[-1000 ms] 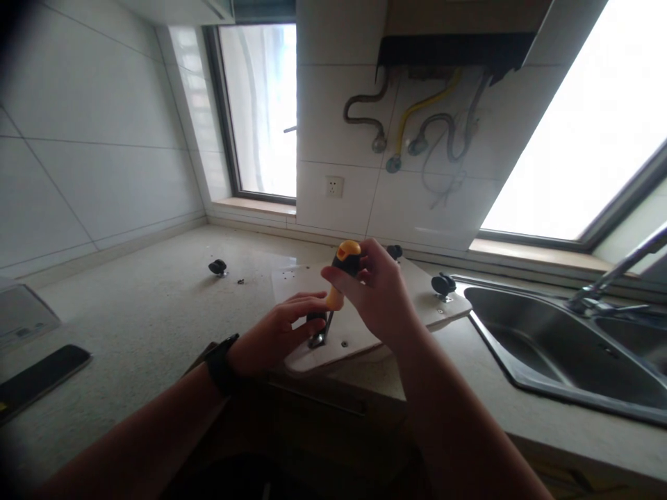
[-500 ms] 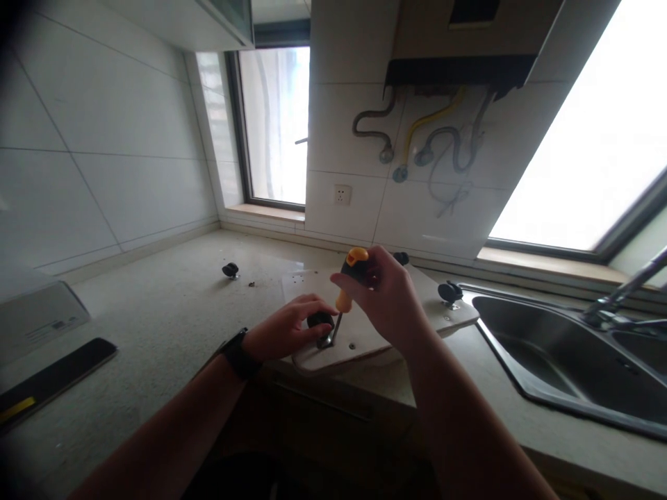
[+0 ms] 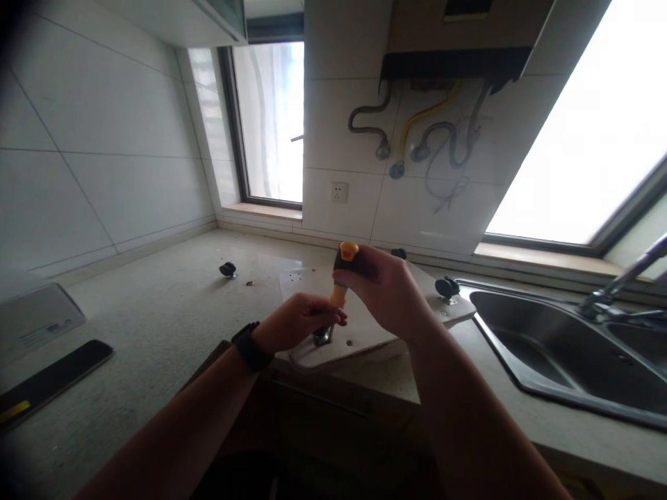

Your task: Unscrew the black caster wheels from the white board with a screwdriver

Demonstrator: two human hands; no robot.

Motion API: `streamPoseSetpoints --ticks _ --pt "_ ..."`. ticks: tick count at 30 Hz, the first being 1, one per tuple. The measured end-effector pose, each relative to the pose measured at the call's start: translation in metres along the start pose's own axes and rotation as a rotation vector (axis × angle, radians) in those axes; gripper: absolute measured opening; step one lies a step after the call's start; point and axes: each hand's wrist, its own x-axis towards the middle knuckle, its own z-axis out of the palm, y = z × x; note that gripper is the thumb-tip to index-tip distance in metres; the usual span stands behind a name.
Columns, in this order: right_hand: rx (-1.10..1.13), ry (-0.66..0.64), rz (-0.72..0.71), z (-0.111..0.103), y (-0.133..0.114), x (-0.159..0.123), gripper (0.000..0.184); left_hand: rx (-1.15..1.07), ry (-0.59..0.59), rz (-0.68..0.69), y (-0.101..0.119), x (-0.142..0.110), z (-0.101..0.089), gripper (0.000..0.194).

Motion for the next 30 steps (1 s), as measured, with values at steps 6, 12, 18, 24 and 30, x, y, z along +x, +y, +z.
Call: streamPoseSetpoints --ticks 6,12,18,24,30 --pt "0.061 -0.068 -0.056 -0.001 -0.004 0.003 0.047 0.06 0.097 -0.028 0.003 -0.001 0.004 0.017" --pt "-0.089 0.073 -0.039 0.002 -0.012 0.008 0.04 0.131 0.184 -0.05 0.006 -0.002 0.007 0.019" --pt "0.019 -0.007 -0.051 0.007 -0.01 0.011 0.037 0.096 0.261 -0.046 0.003 0.0 0.01 0.026" --pt "-0.12 0.012 -0.031 0.01 -0.01 0.013 0.048 0.161 0.324 0.018 -0.007 0.001 0.015 0.032" --pt "0.124 -0.041 0.021 0.007 -0.006 0.016 0.052 0.132 0.265 0.005 -0.003 -0.001 0.01 0.031"
